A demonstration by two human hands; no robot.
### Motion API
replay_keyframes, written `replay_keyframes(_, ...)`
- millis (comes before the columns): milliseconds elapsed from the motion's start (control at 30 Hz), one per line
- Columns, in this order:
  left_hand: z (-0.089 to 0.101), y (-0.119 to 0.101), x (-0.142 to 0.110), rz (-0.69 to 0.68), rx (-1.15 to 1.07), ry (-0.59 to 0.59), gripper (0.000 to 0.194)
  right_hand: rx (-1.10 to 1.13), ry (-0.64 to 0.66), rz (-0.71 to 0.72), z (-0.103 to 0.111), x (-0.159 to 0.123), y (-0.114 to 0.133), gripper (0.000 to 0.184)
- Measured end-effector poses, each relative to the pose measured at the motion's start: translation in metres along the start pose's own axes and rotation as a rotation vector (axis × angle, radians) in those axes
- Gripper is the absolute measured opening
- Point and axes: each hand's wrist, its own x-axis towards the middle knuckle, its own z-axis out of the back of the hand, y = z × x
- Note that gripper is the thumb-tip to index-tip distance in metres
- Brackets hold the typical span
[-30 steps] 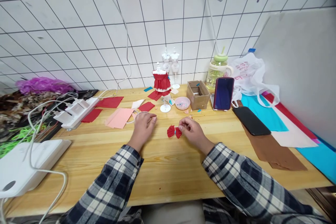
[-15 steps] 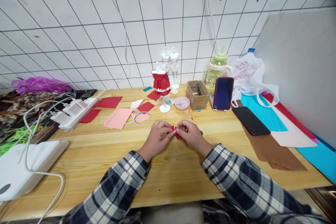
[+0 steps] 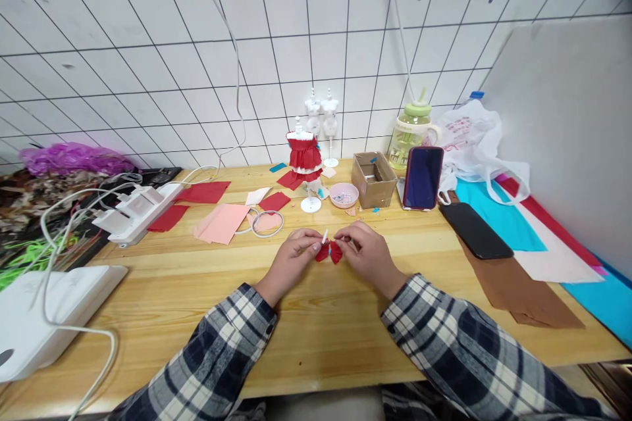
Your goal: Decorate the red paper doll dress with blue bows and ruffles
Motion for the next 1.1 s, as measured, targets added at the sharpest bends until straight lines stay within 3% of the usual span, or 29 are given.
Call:
replay_keyframes(200, -0.003, 0.003, -0.002, -0.006, -0.119, 0.062, 0.03, -0.214, 0.084, 0.117, 0.0, -0.004, 0.011, 0.016)
replay_keyframes(433, -0.004, 0.001, -0.002, -0.124, 0.14, 0.061, 0.023, -0.277, 0.089, 0.097, -0.001, -0.007, 0.01, 0.015)
replay_keyframes(800, -0.007, -0.004, -0.003, -0.17, 0.302, -0.065, 0.014, 0.015, 0.036, -0.077, -0.009, -0.002, 0.014, 0.006)
replay_keyframes(1100, -0.005, -0.001, -0.002, -0.143, 0.3, -0.118, 0.014, 0.047, 0.05, 0.043, -0.009, -0.005, 0.011, 0.014)
